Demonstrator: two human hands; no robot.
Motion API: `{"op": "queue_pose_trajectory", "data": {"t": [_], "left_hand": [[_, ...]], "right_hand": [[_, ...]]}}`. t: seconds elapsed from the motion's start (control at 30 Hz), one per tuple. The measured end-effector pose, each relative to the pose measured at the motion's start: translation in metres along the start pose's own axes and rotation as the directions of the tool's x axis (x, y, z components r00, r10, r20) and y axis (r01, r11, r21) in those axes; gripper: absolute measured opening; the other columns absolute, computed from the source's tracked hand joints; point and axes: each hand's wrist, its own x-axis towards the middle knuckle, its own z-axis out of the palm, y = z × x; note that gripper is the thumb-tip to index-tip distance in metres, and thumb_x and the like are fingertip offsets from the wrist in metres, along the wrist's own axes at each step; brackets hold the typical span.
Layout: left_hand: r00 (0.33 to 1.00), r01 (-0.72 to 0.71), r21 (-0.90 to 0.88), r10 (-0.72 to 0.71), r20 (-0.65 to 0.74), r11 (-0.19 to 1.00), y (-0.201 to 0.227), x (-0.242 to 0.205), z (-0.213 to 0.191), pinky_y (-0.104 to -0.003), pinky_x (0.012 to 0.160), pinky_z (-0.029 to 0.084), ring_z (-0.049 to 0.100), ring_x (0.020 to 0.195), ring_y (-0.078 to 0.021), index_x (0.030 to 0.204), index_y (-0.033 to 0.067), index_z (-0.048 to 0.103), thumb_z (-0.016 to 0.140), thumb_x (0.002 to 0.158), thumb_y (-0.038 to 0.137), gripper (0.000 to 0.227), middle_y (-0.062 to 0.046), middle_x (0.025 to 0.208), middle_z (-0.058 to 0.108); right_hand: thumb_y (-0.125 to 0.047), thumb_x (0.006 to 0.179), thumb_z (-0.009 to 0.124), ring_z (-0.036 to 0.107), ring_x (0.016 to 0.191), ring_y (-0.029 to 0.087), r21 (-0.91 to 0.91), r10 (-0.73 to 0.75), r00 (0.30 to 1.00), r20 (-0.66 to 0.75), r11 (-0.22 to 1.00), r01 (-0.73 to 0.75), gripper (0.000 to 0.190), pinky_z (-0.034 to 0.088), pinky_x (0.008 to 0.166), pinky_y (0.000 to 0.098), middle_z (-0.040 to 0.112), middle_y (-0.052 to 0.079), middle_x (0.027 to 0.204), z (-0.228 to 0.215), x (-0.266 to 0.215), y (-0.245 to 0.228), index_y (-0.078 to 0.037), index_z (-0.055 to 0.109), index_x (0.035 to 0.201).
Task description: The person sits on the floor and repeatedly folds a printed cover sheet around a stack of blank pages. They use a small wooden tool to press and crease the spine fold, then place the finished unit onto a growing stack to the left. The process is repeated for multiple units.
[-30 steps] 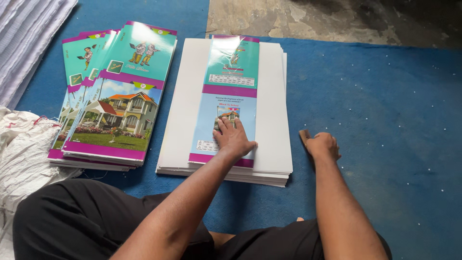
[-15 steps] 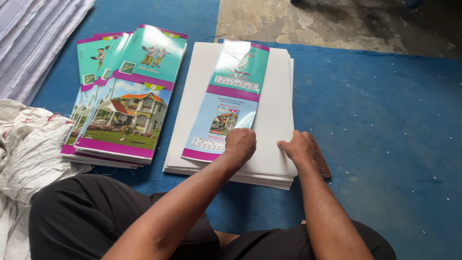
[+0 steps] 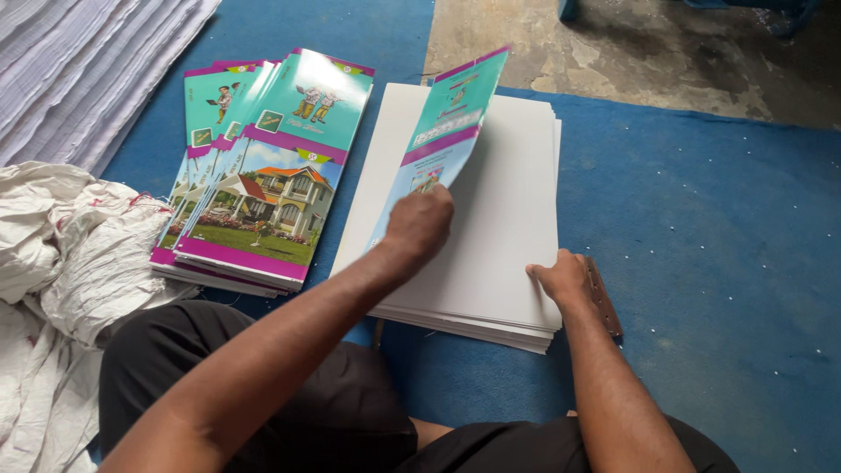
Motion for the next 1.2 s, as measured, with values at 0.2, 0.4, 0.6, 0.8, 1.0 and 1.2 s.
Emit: {"op": "queue_pose_trajectory", "data": {"t": [0.2,0.4,0.6,0.8,1.0,1.2], "left_hand": [[0.996,0.090,0.051,-0.090,0.010,0.995,-0.044,0.001,-0.054,-0.050,0.069,0.060,0.074,0.075,-0.0395,0.098,0.0005,0.065,0.058,0.094,0.006,0.010,-0.023,0.083,0.074],[0.956,0.291,0.060,-0.293,0.015,0.955,-0.092,0.000,-0.082,-0.051,0.072,0.059,0.073,0.078,-0.0365,0.105,0.0029,0.065,0.057,0.098,0.023,0.023,-0.021,0.086,0.073],[0.879,0.478,-0.043,-0.477,0.023,0.878,-0.146,-0.006,-0.090,-0.047,0.073,0.060,0.075,0.075,-0.0304,0.106,0.0058,0.066,0.051,0.100,0.021,0.022,-0.016,0.086,0.074],[0.797,0.604,-0.068,-0.603,0.038,0.794,-0.197,-0.015,-0.095,-0.048,0.074,0.057,0.072,0.072,-0.0277,0.110,0.0107,0.072,0.049,0.095,0.019,0.028,-0.014,0.083,0.072],[0.757,0.652,-0.124,-0.651,0.057,0.748,-0.242,-0.027,-0.107,-0.046,0.080,0.055,0.071,0.075,-0.0245,0.124,0.0155,0.073,0.048,0.094,0.014,0.039,-0.015,0.091,0.074],[0.634,0.773,-0.101,-0.770,0.073,0.627,-0.272,-0.054,-0.118,-0.049,0.085,0.056,0.073,0.090,-0.0280,0.142,0.0272,0.059,0.045,0.094,0.012,0.053,-0.013,0.103,0.076]], "right_hand": [[-0.037,0.081,0.084,0.065,0.113,0.032,0.048,0.028,0.999,-0.036,0.999,-0.026,0.057,0.056,0.093,0.0493,0.064,0.020,0.126,0.007,0.002,0.002,-0.005,0.067,0.125],[-0.034,0.079,0.086,0.071,0.107,0.033,0.087,-0.030,0.999,-0.040,0.996,0.033,0.057,0.057,0.094,0.0459,0.072,0.022,0.118,0.009,0.012,0.010,0.001,0.069,0.122],[-0.031,0.077,0.086,0.074,0.101,0.032,0.126,-0.036,0.998,-0.045,0.991,0.041,0.055,0.058,0.091,0.0451,0.075,0.021,0.111,0.013,0.016,0.014,0.000,0.071,0.120],[-0.032,0.076,0.087,0.074,0.098,0.032,0.092,-0.051,0.997,-0.050,0.994,0.055,0.052,0.057,0.088,0.0440,0.076,0.021,0.107,0.012,0.018,0.014,0.000,0.073,0.115],[-0.030,0.077,0.087,0.075,0.096,0.031,0.129,-0.050,0.998,-0.045,0.990,0.055,0.051,0.058,0.088,0.0432,0.077,0.021,0.106,0.013,0.017,0.015,0.000,0.073,0.115],[-0.027,0.080,0.084,0.076,0.095,0.030,0.175,-0.020,0.999,-0.034,0.984,0.026,0.050,0.060,0.085,0.0428,0.076,0.022,0.106,0.016,0.014,0.013,0.000,0.069,0.121]]}}
